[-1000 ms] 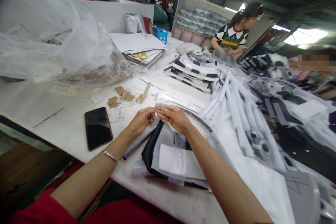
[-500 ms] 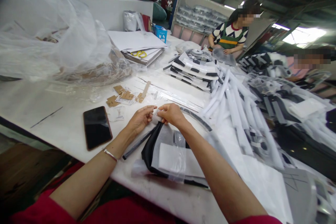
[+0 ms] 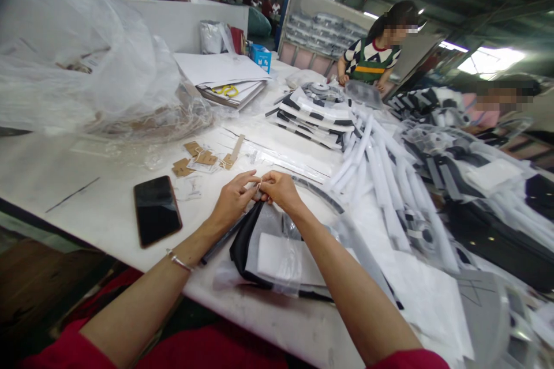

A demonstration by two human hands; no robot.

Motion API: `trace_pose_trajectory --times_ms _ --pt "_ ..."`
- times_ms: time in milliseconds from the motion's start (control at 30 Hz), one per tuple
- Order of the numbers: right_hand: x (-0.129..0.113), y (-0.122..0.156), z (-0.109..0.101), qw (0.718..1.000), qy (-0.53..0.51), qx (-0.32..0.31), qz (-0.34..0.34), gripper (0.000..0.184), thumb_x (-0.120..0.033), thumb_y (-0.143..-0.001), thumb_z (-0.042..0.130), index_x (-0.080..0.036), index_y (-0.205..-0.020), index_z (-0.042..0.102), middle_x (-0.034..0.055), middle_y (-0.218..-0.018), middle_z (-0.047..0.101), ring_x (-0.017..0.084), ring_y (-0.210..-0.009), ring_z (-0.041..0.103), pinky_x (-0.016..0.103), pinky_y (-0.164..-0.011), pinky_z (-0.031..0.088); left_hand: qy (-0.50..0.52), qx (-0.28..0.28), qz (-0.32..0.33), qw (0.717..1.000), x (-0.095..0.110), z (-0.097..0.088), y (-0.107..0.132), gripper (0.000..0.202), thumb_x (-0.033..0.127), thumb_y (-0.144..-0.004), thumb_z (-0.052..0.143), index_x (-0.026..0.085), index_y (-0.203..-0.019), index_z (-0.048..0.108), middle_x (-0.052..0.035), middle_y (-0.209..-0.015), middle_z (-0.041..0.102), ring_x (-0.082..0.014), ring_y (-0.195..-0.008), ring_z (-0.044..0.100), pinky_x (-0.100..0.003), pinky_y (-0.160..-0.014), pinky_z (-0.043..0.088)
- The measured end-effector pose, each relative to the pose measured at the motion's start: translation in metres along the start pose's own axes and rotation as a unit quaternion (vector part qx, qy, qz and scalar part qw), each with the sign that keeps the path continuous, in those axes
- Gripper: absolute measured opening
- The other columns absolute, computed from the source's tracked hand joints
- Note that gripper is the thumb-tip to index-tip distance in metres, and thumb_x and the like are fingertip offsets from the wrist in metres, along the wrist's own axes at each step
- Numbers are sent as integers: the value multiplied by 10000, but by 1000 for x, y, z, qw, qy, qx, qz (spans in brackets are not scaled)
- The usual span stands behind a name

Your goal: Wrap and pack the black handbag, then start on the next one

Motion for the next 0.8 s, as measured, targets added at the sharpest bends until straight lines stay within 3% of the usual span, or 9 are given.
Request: trace_pose_trajectory --times_ms 67,133,200,300,400,467,667,800 --pt "-5 1 1 1000 0 -16 -8 105 -194 -740 647 -174 -834 605 -47 -543 627 103 -466 591 168 -383 429 31 -21 -31 999 -3 3 -1 344 248 -820 613 270 -1153 698 -62 -1383 558 -174 -819 669 -286 -666 561" --pt "-8 0 2 999 5 -50 -3 217 -184 -748 646 -164 -964 641 -45 -560 636 104 -482 598 172 -405 446 51 -35 -39 997 -2 5 -1 375 253 -788 644 250 -1160 689 -76 -1359 570 -169 -799 658 -268 -620 540" --pt "-8 -1 3 995 4 -93 22 295 -203 -765 655 -155 -1056 661 -23 -603 664 106 -517 613 176 -432 458 64 -11 -55 996 -4 4 0 474 257 -734 701 233 -1204 653 -90 -1315 593 -162 -784 645 -262 -622 530" --pt "-4 -1 4 989 -7 -129 67 302 -288 -778 697 -168 -1055 687 2 -679 696 100 -545 621 173 -448 456 83 39 -102 991 -12 0 0 724 287 -643 790 218 -1312 523 -93 -1163 654 -134 -673 613 -245 -551 501" --pt "0 0 5 990 -10 -123 75 223 -375 -811 685 -166 -891 690 7 -681 685 85 -515 602 167 -442 449 86 6 -148 985 -22 3 -2 519 348 -635 794 164 -1068 576 -16 -767 669 -134 -550 589 -236 -494 469" --pt "0 1 6 991 -3 -112 72 274 -417 -852 640 -154 -773 648 11 -643 661 79 -491 587 167 -444 458 84 -19 -162 983 -25 4 -4 347 392 -663 763 166 -849 576 17 -628 616 -133 -519 577 -239 -503 471" --pt "-5 6 6 998 23 -46 45 157 -343 -848 596 -200 -909 577 -11 -669 667 117 -473 611 204 -412 485 82 -38 -171 981 -27 4 -9 330 456 -678 718 174 -651 549 47 -581 528 -111 -534 512 -222 -511 415" --pt "-1 5 2 1000 26 8 7 173 -337 -844 535 -196 -891 623 -35 -583 603 99 -433 542 188 -387 435 79 60 -134 986 -27 -11 -10 307 409 -693 700 179 -600 518 64 -551 471 -101 -551 461 -213 -526 363"
Point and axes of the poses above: each hand's wrist, its own y-axis away from the middle knuckle, its own z-axis out of the palm, x = y × z, the point moved 6 cm from there along -y, towards the middle knuckle
